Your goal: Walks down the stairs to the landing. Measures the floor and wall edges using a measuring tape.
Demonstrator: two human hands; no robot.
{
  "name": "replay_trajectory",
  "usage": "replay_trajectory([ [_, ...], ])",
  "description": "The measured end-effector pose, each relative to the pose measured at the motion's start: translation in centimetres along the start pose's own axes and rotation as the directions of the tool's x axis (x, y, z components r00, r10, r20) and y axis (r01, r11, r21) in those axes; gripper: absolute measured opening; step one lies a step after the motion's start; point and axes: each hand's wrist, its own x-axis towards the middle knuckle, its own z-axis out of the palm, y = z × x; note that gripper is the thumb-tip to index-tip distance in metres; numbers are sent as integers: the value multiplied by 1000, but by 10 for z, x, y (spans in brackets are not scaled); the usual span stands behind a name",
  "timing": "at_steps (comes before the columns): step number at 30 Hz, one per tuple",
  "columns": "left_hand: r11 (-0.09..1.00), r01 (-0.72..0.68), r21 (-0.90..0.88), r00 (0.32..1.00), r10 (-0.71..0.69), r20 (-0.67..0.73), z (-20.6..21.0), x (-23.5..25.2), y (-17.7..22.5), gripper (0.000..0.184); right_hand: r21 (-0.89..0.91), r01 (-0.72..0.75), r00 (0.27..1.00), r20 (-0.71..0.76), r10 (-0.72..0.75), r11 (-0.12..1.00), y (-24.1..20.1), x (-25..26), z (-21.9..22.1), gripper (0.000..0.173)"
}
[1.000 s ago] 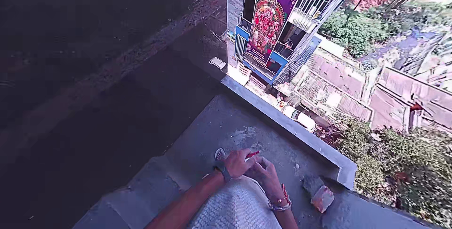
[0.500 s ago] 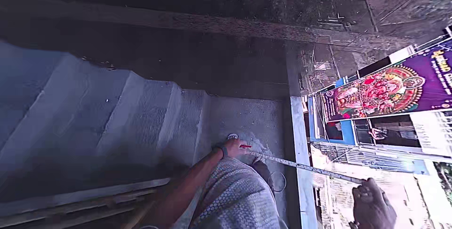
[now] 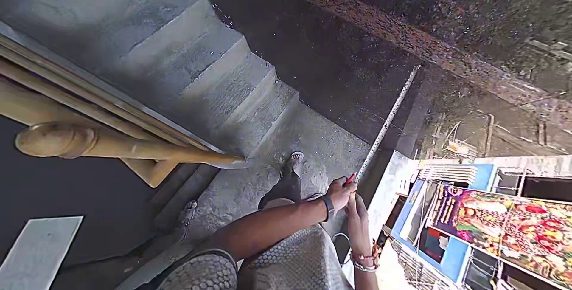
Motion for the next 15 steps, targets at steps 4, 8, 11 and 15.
replay_trajectory([
  [4,996,-35,-79,993,26,-112,3,-10,-13,33,-22,-3,993,121,6,1000,3,1,-6,34],
  [8,990,-61,-128,985,38,-169,-3,-21,-10,31,48,-59,974,222,47,997,-3,10,-5,32],
  [11,980,-87,-177,982,54,-182,-8,-23,-5,30,186,-149,972,208,109,971,-9,13,7,32],
  [15,979,-70,-191,990,44,-137,-13,-19,-9,33,184,-184,976,150,157,966,-16,15,18,52],
])
